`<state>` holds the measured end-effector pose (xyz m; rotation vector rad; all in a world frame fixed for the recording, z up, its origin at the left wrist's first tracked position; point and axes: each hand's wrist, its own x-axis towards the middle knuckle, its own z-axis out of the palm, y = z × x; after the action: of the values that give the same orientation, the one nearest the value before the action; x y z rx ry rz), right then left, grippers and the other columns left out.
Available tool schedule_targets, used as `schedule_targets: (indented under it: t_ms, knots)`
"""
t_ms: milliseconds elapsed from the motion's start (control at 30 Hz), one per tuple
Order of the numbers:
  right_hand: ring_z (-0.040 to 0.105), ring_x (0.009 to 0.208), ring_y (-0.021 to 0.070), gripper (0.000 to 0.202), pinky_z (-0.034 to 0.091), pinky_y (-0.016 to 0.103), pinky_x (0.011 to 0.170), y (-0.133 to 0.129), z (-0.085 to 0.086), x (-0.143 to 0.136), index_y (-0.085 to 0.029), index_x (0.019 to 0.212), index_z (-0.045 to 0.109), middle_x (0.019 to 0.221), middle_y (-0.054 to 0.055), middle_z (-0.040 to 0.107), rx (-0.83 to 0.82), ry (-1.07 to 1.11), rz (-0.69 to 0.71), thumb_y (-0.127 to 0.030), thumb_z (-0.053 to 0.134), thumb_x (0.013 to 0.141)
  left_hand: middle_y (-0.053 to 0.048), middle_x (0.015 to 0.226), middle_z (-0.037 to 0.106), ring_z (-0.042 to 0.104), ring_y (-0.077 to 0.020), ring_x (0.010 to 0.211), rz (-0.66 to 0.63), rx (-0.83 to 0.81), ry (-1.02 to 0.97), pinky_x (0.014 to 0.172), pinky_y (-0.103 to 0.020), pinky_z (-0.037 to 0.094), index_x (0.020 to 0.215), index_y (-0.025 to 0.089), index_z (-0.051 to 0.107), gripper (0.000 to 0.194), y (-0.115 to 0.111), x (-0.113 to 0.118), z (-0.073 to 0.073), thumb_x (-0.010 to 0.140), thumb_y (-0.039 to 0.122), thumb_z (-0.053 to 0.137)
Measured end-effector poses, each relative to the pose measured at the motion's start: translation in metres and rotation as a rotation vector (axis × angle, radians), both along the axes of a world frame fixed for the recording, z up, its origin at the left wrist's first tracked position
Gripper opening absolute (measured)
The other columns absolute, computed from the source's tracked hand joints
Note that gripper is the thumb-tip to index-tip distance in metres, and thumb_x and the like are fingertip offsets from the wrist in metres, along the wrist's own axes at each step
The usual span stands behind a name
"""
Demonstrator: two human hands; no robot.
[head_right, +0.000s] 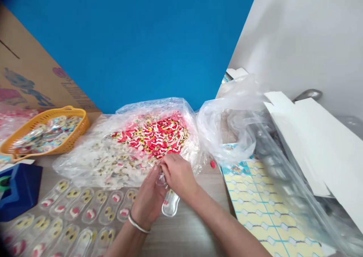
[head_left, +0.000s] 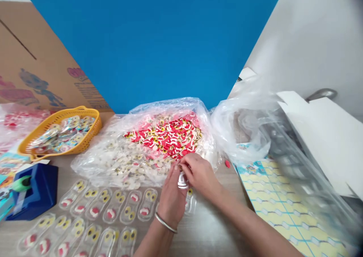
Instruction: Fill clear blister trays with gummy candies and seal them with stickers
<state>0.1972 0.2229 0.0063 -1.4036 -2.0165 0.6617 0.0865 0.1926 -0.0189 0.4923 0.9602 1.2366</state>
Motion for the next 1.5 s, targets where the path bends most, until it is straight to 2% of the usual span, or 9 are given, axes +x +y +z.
schedule_targets:
  t_ms: [167, 333, 467, 667, 833, 1067, 1167, 1333, 1500]
  knots:
    - [0.058, 0.086, 0.0171, 0.018, 0.043, 0.027, 0.078, 0.029, -0.018, 0.017, -0.021, 0.091, 0.062, 0.09, 0.004, 0.064, 0.053, 0.004, -0.058, -0.018, 0.046, 0.096, -0.004, 0.105, 0.069, 0.068, -0.0133, 0.076, 0.078, -0.224, -0.135, 0.061, -0.023, 0.053, 0.103, 0.02, 0.063, 0.032, 0.005, 0.0, 0.0, 0.076, 0.03, 0.076]
    - [0.058, 0.093, 0.021, 0.017, 0.043, 0.03, 0.082, 0.086, -0.026, 0.029, -0.019, 0.089, 0.068, 0.098, 0.009, 0.063, 0.061, -0.315, -0.143, -0.02, 0.052, 0.093, 0.001, 0.089, 0.068, 0.07, -0.0148, 0.07, 0.089, -0.243, -0.069, 0.053, -0.021, 0.051, 0.096, 0.02, 0.061, 0.034, 0.013, 0.001, 0.002, 0.069, 0.029, 0.08]
    - [0.059, 0.09, 0.0228, 0.011, 0.043, 0.032, 0.078, 0.101, -0.032, 0.026, -0.018, 0.084, 0.07, 0.098, 0.011, 0.063, 0.026, -0.465, -0.095, -0.019, 0.059, 0.086, -0.001, 0.091, 0.069, 0.07, -0.0154, 0.073, 0.109, -0.224, -0.09, 0.055, -0.022, 0.052, 0.097, 0.02, 0.061, 0.033, 0.018, 0.0, -0.001, 0.072, 0.03, 0.079]
    - [0.058, 0.089, 0.0191, 0.013, 0.044, 0.032, 0.084, 0.084, -0.025, 0.037, -0.018, 0.079, 0.069, 0.09, 0.006, 0.065, 0.05, -0.002, -0.094, -0.014, 0.057, 0.084, -0.008, 0.104, 0.07, 0.071, -0.0211, 0.083, 0.128, -0.225, -0.137, 0.067, -0.031, 0.057, 0.109, 0.018, 0.063, 0.034, 0.02, -0.006, 0.003, 0.079, 0.031, 0.072]
    - [0.058, 0.068, 0.014, 0.01, 0.044, 0.025, 0.064, 0.043, -0.001, 0.028, -0.02, 0.084, 0.063, 0.074, -0.002, 0.063, -0.3, 0.359, 0.078, -0.013, 0.055, 0.084, -0.009, 0.108, 0.07, 0.07, -0.0206, 0.087, 0.091, -0.174, -0.194, 0.075, -0.033, 0.057, 0.105, 0.018, 0.065, 0.029, 0.019, -0.001, 0.004, 0.079, 0.03, 0.071]
    - [0.059, 0.084, 0.0163, 0.015, 0.042, 0.026, 0.074, 0.015, -0.006, 0.015, -0.019, 0.083, 0.065, 0.087, 0.003, 0.063, -0.031, -0.066, 0.008, -0.014, 0.054, 0.091, -0.01, 0.117, 0.068, 0.068, -0.0208, 0.099, 0.18, -0.23, -0.154, 0.081, -0.031, 0.055, 0.105, 0.024, 0.064, 0.022, 0.013, 0.006, -0.004, 0.084, 0.027, 0.066]
    - [0.06, 0.082, 0.0152, 0.02, 0.042, 0.025, 0.073, 0.029, -0.009, 0.023, -0.019, 0.087, 0.066, 0.088, 0.004, 0.065, -0.05, -0.166, -0.03, -0.015, 0.049, 0.095, -0.008, 0.102, 0.072, 0.071, -0.0218, 0.088, 0.187, -0.288, -0.137, 0.078, -0.035, 0.056, 0.106, 0.024, 0.059, 0.024, 0.014, 0.006, -0.003, 0.083, 0.023, 0.065]
    - [0.064, 0.087, 0.0208, 0.02, 0.043, 0.028, 0.071, 0.067, -0.011, 0.031, -0.016, 0.099, 0.066, 0.103, 0.012, 0.065, -0.044, -0.524, -0.307, -0.029, 0.052, 0.095, -0.007, 0.093, 0.072, 0.072, -0.023, 0.08, 0.176, -0.311, -0.12, 0.071, -0.036, 0.057, 0.105, 0.022, 0.056, 0.026, 0.017, 0.004, 0.003, 0.081, 0.022, 0.067]
    - [0.065, 0.086, 0.0207, 0.015, 0.041, 0.028, 0.068, 0.08, -0.017, 0.033, -0.017, 0.094, 0.066, 0.101, 0.011, 0.066, -0.083, -0.55, -0.291, -0.025, 0.054, 0.091, -0.008, 0.092, 0.072, 0.073, -0.0252, 0.085, 0.187, -0.292, -0.152, 0.072, -0.036, 0.057, 0.102, 0.02, 0.057, 0.024, 0.016, 0.003, 0.004, 0.08, 0.02, 0.068]
